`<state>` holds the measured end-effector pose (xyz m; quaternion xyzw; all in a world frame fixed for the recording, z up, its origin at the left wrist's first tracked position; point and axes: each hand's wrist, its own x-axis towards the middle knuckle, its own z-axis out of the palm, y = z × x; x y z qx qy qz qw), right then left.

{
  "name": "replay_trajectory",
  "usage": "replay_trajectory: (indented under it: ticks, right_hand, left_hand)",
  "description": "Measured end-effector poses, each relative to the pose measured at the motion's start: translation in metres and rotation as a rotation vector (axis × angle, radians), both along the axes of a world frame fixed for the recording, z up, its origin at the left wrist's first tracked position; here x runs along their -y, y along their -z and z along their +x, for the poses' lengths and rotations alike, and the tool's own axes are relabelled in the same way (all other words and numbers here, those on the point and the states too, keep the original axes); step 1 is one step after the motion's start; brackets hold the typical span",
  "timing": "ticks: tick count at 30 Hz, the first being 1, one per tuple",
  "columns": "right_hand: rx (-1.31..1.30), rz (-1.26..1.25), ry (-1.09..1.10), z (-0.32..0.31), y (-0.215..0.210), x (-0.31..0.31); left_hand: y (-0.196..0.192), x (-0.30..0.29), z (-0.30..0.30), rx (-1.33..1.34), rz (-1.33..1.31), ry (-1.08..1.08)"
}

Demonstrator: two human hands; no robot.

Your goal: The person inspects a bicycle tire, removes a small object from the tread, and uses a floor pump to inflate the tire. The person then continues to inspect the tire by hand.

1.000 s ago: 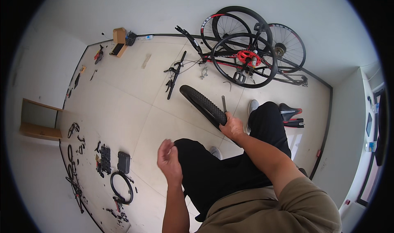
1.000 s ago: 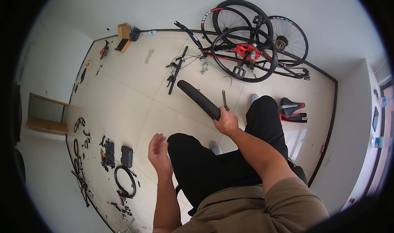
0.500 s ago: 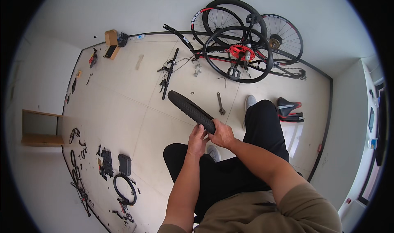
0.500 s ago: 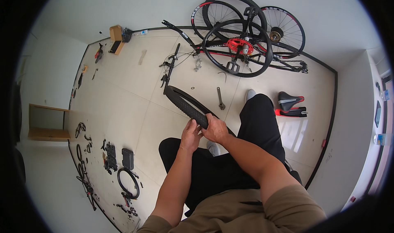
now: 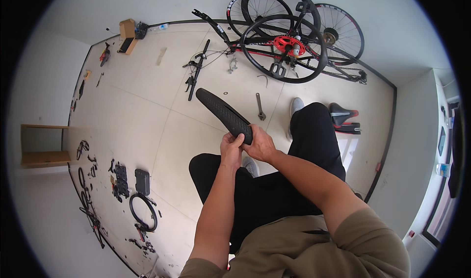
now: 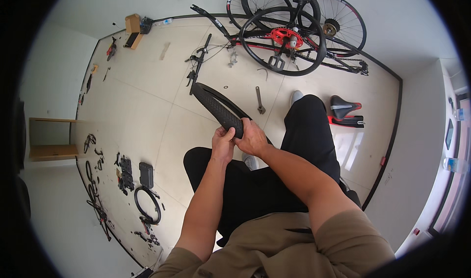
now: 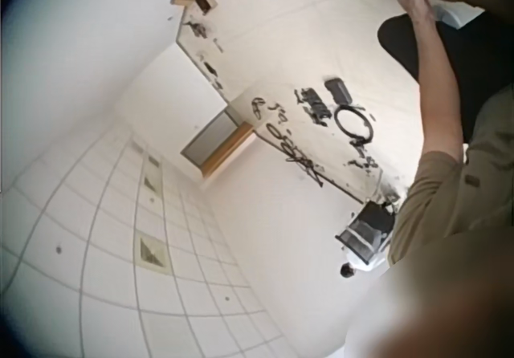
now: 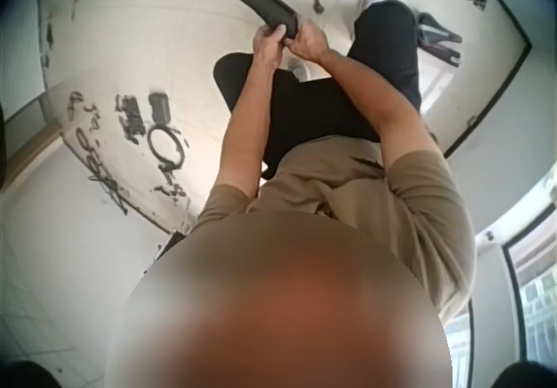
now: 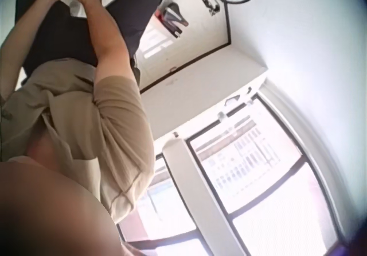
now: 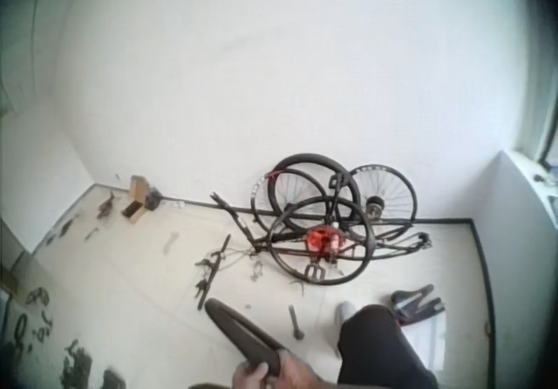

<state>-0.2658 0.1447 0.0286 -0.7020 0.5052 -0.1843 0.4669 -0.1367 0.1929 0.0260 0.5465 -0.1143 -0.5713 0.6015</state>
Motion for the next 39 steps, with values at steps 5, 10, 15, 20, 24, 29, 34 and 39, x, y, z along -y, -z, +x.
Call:
replay_trajectory:
  ticks: [5,10,15,20,24,29,34,39]
  right_hand:
    - [-0.003,0.002,-0.022,0.006,0.009,-0.007]
    - [0.366,0.650,0.051,-0.006,0.013,0.018]
    - [0.583,0.979,0.091,-0.023,0.013,0.039]
    - [0.493,0.873,0.134,-0.020,0.024,0.043]
    - [0.295,0.672,0.217,-0.015,0.024,0.034]
    - [0.199,0.484,0.264,-0.009,0.031,0.031]
    - [0.262,0.561,0.310,-0.012,0.034,0.038]
    - [0.273,0.630,0.287,-0.012,0.022,0.038]
  left_hand:
    - [0.026,-0.003,0.004,0.180,0.109,-0.092]
    - [0.014,-0.005,0.001,0.243,0.262,-0.077]
    - [0.018,-0.007,0.008,0.008,0.073,0.048]
    - [0.014,-0.005,0.003,0.033,0.155,0.065]
    - [0.027,-0.006,-0.001,0.270,0.269,0.103]
    - [0.021,-0.007,-0.002,0.130,0.233,0.077]
    - [0.006,-0.003,0.004,-0.212,0.150,0.072]
    - [0.009,-0.006,0.003,-0.101,0.197,0.018]
